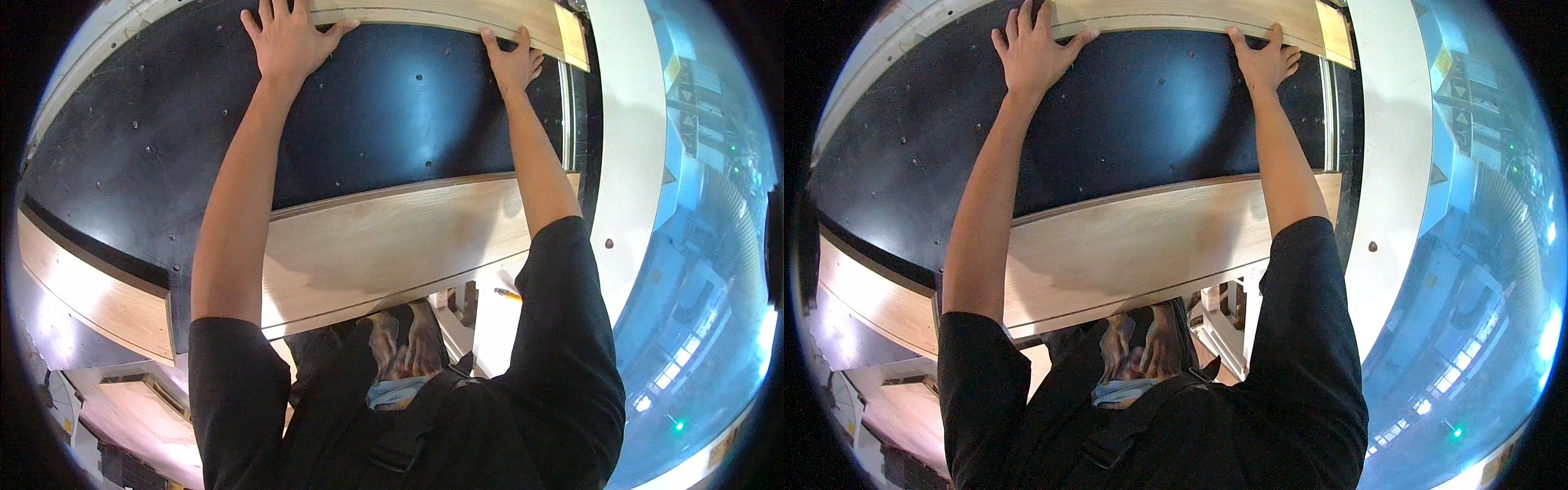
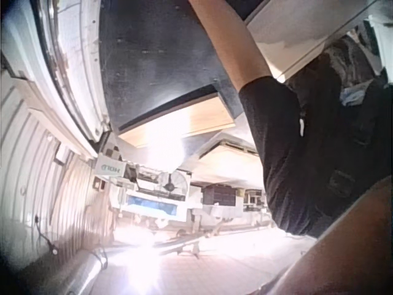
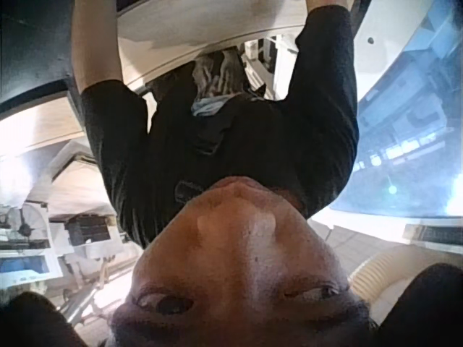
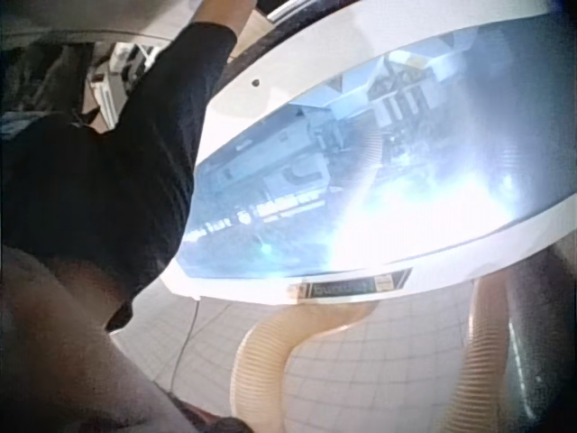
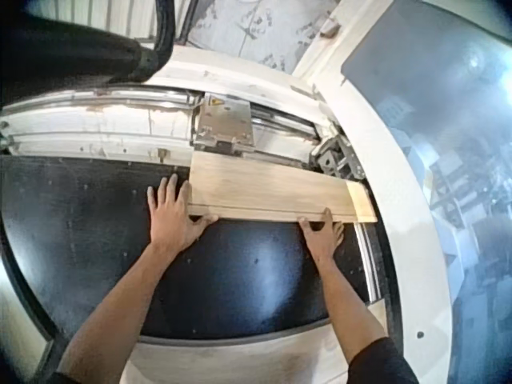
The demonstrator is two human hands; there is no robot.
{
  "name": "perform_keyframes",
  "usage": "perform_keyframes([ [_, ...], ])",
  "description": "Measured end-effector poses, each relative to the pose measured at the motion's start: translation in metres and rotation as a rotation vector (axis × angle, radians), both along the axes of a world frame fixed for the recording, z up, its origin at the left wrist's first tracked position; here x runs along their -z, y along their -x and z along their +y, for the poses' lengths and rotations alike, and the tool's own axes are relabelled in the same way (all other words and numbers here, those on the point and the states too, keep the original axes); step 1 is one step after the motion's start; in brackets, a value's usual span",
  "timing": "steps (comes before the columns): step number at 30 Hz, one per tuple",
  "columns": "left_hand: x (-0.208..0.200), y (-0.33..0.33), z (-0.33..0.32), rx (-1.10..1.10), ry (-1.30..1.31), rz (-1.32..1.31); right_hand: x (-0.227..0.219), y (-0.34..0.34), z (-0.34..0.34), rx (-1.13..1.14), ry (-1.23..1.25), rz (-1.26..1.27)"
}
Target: The person places wood panels onto a conveyor belt for processing, uses an air gun to clean the machine, and repositions the panels on the belt.
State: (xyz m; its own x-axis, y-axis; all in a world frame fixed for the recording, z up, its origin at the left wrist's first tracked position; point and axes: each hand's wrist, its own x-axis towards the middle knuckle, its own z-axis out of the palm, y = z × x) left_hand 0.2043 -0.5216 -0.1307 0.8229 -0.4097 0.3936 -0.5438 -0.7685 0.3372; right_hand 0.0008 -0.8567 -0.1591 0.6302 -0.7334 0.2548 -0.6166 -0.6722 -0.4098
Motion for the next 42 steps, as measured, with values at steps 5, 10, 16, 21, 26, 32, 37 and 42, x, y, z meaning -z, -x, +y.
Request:
perform_keyframes([
  [5, -0.009, -0.002, -0.003, -0.028, 0.006, 0.054, -0.002, -0.004, -0.001, 0.017, 0.001, 0.027],
  [10, 0.029, 0.013, 0.01, 0.016, -0.045, -0.081, 0.0, -0.001, -0.001, 0.047, 0.02, 0.059],
  [16, 0.018, 0.016, 0.014, 0.005, -0.093, -0.032, -0.007, -0.007, 0.011, 0.093, -0.01, 0.09],
  [21, 0.005, 0.016, 0.017, -0.015, -0.111, 0.032, -0.021, -0.015, 0.021, 0.111, -0.08, 0.043],
  [26, -0.009, 0.019, 0.0, 0.015, -0.171, 0.181, -0.047, 0.029, 0.0, -0.008, -0.598, -0.277],
  [32, 0.004, 0.014, 0.014, 0.01, -0.084, 0.169, -0.122, 0.202, 0.112, -0.114, -0.422, -0.715],
  [37, 0.002, 0.018, 0.01, 0.033, -0.074, 0.181, -0.098, 0.392, 0.177, 0.456, 0.166, -0.605],
  [42, 0.008, 0.017, 0.016, 0.108, -0.152, 0.214, -0.044, 0.512, 0.212, 0.963, 0.437, -0.23],
])
